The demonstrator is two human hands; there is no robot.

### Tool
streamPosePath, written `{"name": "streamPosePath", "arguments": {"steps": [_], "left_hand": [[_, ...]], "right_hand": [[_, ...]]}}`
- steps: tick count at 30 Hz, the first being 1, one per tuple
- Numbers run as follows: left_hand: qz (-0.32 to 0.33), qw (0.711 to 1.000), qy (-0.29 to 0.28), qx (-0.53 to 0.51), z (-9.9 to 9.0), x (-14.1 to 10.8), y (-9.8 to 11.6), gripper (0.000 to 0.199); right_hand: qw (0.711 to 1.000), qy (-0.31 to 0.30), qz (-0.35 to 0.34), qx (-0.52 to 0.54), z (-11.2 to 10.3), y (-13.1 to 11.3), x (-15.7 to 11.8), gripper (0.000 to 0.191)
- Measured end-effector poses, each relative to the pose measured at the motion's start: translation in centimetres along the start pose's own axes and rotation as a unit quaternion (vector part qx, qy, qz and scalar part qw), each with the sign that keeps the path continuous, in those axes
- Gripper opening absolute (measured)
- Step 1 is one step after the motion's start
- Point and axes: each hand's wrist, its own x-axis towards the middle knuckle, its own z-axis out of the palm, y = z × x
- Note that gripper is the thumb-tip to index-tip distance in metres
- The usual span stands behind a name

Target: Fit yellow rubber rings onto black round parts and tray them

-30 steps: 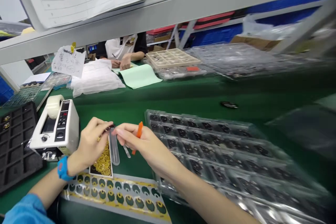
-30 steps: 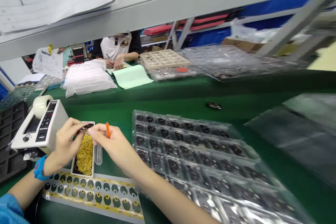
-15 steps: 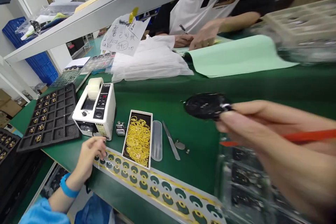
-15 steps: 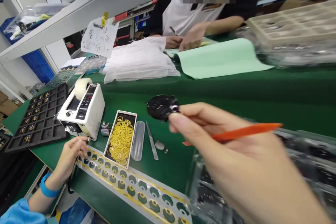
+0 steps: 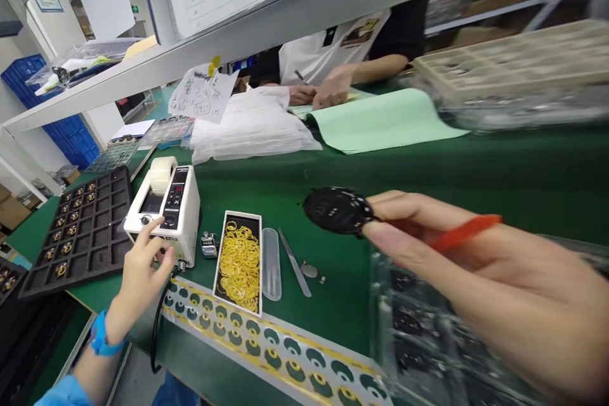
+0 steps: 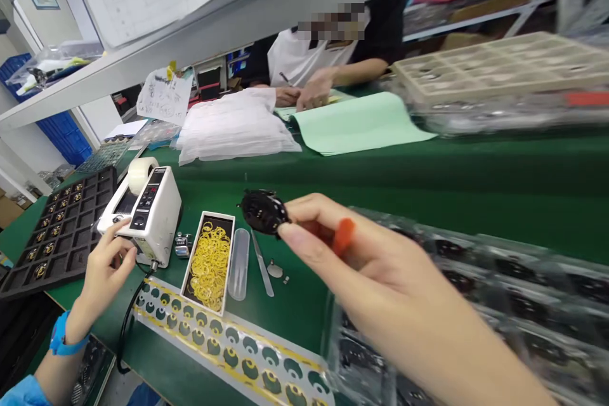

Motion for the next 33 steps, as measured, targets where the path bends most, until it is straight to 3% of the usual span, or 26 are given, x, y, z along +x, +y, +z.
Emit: {"name": "streamPosePath", "arguments": {"steps": [3, 6, 10, 13, 18, 33], "left_hand": [[0.038, 0.991, -0.104, 0.071, -1.0, 1.5, 2.4, 0.020], [0.087, 0.986, -0.143, 0.016, -1.1, 2.8, 4.9, 0.026], [0.170, 0.953, -0.204, -0.147, 1.7, 4.3, 7.6, 0.028], [0.172, 0.930, -0.252, -0.204, 4.7, 5.3, 8.3, 0.028], [0.161, 0.926, -0.273, -0.206, 7.5, 6.2, 7.8, 0.025], [0.152, 0.936, -0.249, -0.198, 8.1, 6.2, 7.2, 0.028]], "right_hand": [[0.999, -0.047, -0.014, 0.009, 0.1, -1.1, 0.5, 0.049], [0.994, -0.096, 0.016, 0.046, 0.2, -1.7, 0.8, 0.052], [0.984, -0.135, 0.054, 0.103, 0.2, -1.5, 1.4, 0.052], [0.971, -0.174, 0.062, 0.152, 0.2, -0.9, 1.9, 0.050], [0.955, -0.225, 0.064, 0.185, 0.4, -0.6, 2.0, 0.050], [0.960, -0.217, 0.091, 0.152, 0.7, -0.6, 1.6, 0.053]]}}
